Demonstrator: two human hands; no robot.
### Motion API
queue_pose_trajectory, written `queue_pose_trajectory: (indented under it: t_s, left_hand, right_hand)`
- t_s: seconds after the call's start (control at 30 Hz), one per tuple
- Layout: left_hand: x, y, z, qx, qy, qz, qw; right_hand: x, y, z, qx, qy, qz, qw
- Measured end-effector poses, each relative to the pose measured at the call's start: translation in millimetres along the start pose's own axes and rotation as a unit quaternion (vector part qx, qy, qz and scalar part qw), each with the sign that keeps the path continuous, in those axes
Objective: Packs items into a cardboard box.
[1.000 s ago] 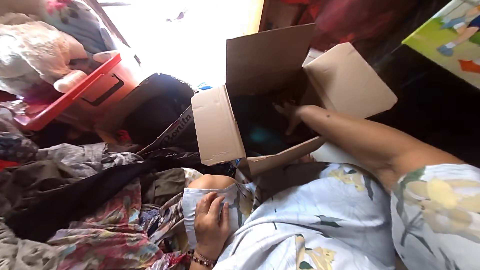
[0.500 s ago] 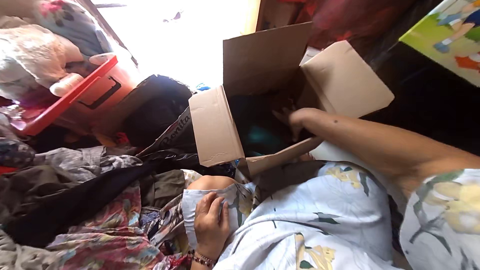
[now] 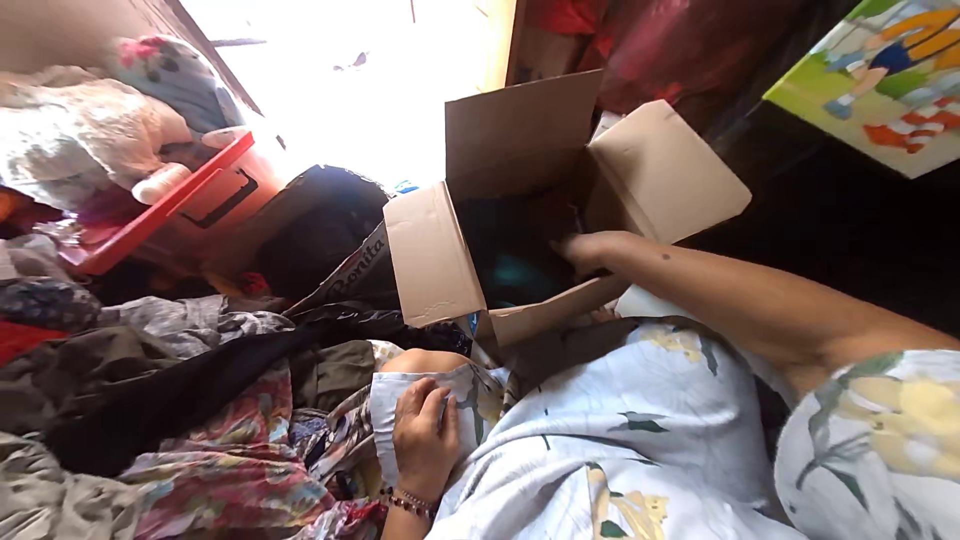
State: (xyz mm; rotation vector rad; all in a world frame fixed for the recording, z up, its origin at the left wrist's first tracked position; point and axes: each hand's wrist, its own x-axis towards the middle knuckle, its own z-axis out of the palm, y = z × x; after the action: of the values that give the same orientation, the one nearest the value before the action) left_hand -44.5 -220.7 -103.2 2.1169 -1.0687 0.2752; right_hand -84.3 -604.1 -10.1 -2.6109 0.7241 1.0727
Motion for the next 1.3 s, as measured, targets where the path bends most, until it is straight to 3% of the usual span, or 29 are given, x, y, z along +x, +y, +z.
queue_pose_trajectory:
  t_s: [0.1,0.2,0.33,0.4,0.47,0.57,0.67,0.73,0.83,0.9,0.97,1.07,1.17,1.3]
  left_hand:
    - [1,-1,-3,-0.046,-0.010,-0.016,0.999]
    - [7,5,-18,-0.182,-0.049,-0.086,0.978]
    - [9,27,-62,-0.291,-0.086,-0.156,0.940]
    - [-3,32,-85,-0.257,-0.077,-0.140,0.953]
    - [-22,34,-109,-0.210,-0.046,-0.145,0.966]
    - [-60,35,-144,-0.140,0.030,-0.225,0.964]
    - [-105,29,-189,0.016,0.092,-0.315,0.944]
    - [-140,25,-222,0.136,0.111,-0.390,0.904]
    - [-183,23,-261,0.253,0.123,-0.528,0.801]
    - [-205,22,-273,0.268,0.119,-0.616,0.731]
    - [-224,18,-276,0.245,0.112,-0.674,0.688]
    - [-243,11,-267,0.228,0.035,-0.687,0.689]
    - [-232,11,-261,0.250,-0.063,-0.679,0.688]
    - [-199,-2,-263,0.202,-0.091,-0.645,0.732]
  right_hand:
    - [-18,-22,-15,-0.037,0.043,-0.052,0.997]
    - [-41,-54,-27,-0.010,0.127,-0.121,0.984]
    - [-44,-86,-8,0.067,0.232,-0.261,0.935]
    - [-36,-97,14,0.094,0.287,-0.303,0.904]
    - [-30,-106,35,0.107,0.305,-0.288,0.902]
    - [-26,-114,61,0.040,0.302,-0.217,0.927]
    - [-23,-117,67,0.013,0.335,-0.220,0.916]
    - [-18,-116,68,0.012,0.347,-0.231,0.909]
    - [-15,-116,66,0.013,0.338,-0.224,0.914]
    - [-18,-119,64,0.015,0.319,-0.203,0.926]
    - [-13,-118,65,0.013,0.310,-0.187,0.932]
    - [-2,-113,69,0.016,0.320,-0.190,0.928]
    - [1,-110,70,0.017,0.331,-0.209,0.920]
    - [-3,-110,65,0.017,0.341,-0.229,0.912]
